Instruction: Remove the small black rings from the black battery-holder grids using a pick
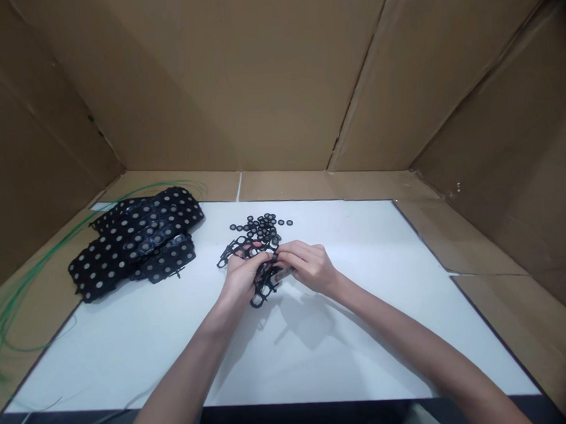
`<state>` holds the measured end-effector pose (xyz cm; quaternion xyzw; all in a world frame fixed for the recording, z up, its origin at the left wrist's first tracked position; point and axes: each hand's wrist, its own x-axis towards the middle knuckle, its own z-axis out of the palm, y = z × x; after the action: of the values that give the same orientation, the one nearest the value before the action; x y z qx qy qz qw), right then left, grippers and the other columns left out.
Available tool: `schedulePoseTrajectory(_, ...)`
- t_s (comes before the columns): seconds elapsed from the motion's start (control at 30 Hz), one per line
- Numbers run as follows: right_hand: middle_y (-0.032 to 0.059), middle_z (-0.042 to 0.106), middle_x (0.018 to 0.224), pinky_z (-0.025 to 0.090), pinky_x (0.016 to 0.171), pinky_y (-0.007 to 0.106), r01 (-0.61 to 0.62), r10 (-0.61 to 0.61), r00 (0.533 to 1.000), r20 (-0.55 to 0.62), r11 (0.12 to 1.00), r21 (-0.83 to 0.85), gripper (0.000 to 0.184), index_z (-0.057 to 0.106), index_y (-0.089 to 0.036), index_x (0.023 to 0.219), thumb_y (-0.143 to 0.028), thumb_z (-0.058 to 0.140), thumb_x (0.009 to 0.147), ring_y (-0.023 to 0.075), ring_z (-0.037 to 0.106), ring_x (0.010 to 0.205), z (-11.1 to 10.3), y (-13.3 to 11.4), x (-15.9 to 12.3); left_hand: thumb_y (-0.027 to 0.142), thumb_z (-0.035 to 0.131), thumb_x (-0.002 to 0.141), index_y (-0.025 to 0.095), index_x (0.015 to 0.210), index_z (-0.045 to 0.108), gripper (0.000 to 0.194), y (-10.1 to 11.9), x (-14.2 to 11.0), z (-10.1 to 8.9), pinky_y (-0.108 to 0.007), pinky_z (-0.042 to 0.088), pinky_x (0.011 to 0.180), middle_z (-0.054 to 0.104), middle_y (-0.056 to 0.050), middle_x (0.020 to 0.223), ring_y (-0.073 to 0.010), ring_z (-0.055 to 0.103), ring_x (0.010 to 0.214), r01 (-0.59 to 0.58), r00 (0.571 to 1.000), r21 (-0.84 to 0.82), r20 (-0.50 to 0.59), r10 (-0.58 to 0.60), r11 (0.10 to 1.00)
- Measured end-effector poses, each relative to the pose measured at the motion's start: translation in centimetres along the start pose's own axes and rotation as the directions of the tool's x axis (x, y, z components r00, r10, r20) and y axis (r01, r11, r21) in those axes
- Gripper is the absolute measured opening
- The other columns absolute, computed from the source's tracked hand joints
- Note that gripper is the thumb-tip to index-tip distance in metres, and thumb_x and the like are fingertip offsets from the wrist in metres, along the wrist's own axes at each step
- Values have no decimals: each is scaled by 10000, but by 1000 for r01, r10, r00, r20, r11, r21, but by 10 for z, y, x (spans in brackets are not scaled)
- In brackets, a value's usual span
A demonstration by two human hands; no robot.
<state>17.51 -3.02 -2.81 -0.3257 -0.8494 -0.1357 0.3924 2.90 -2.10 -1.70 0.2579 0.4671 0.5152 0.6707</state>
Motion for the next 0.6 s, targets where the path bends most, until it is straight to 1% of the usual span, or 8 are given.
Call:
schedulePoseTrajectory(0.2,69,666,826,435,540,214,-42,42,999,-14,998,51,101,586,-169,817,-164,487,838,142,608,781,-4,2,2,50,662,520,153,765,515,303,7,2,1,-161,397,409,558,55,505,-68,517,409,27,998,-54,-56,-30,998)
schedulePoseTrajectory(0.27,73,649,801,456,586,233,-119,127,991,-50,983,142,67,574,-171,788,-168,515,819,149,593,761,-5,1,3,39,658,512,150,766,513,313,12,2,1,-154,402,422,566,52,520,-65,530,424,4,998,-64,-67,-9,998)
schedulePoseTrajectory(0.33,56,627,741,468,600,243,-273,300,953,-51,917,291,74,557,-179,740,-213,545,805,140,578,701,-5,-2,5,40,660,503,145,775,514,326,16,1,1,-161,418,446,573,47,531,-70,543,440,-13,997,-55,-77,9,998)
schedulePoseTrajectory(0.4,33,607,694,466,562,232,-472,525,851,18,749,465,136,536,-186,702,-287,576,782,128,573,643,-5,-5,9,50,670,491,147,788,512,350,19,-1,2,-178,433,471,577,44,537,-85,559,462,-38,996,-34,-80,35,999)
schedulePoseTrajectory(0.47,16,607,667,439,493,207,-627,717,682,141,474,618,203,493,-191,697,-360,584,762,127,593,619,-4,-4,14,59,685,474,151,794,509,376,20,-2,2,-191,438,491,584,41,550,-96,568,480,-89,994,-11,-72,88,996)
schedulePoseTrajectory(0.53,6,627,659,372,407,175,-669,832,503,235,202,716,262,429,-202,723,-424,566,753,141,625,611,-5,4,16,70,695,464,152,791,512,384,20,-1,0,-194,435,509,582,45,557,-89,558,482,-148,986,-4,-78,147,989)
schedulePoseTrajectory(0.57,3,640,662,330,376,160,-660,866,432,253,113,742,279,400,-209,740,-443,551,753,148,637,605,-6,10,16,79,696,467,153,790,516,377,21,0,-1,-194,433,516,577,49,556,-83,550,481,-171,982,-7,-87,170,985)
schedulePoseTrajectory(0.6,1,650,672,301,360,152,-654,892,379,246,70,753,290,385,-213,752,-451,550,747,154,645,601,-7,17,15,90,693,475,154,792,519,367,21,1,-3,-194,431,522,571,52,554,-80,546,485,-182,979,-11,-96,181,983)
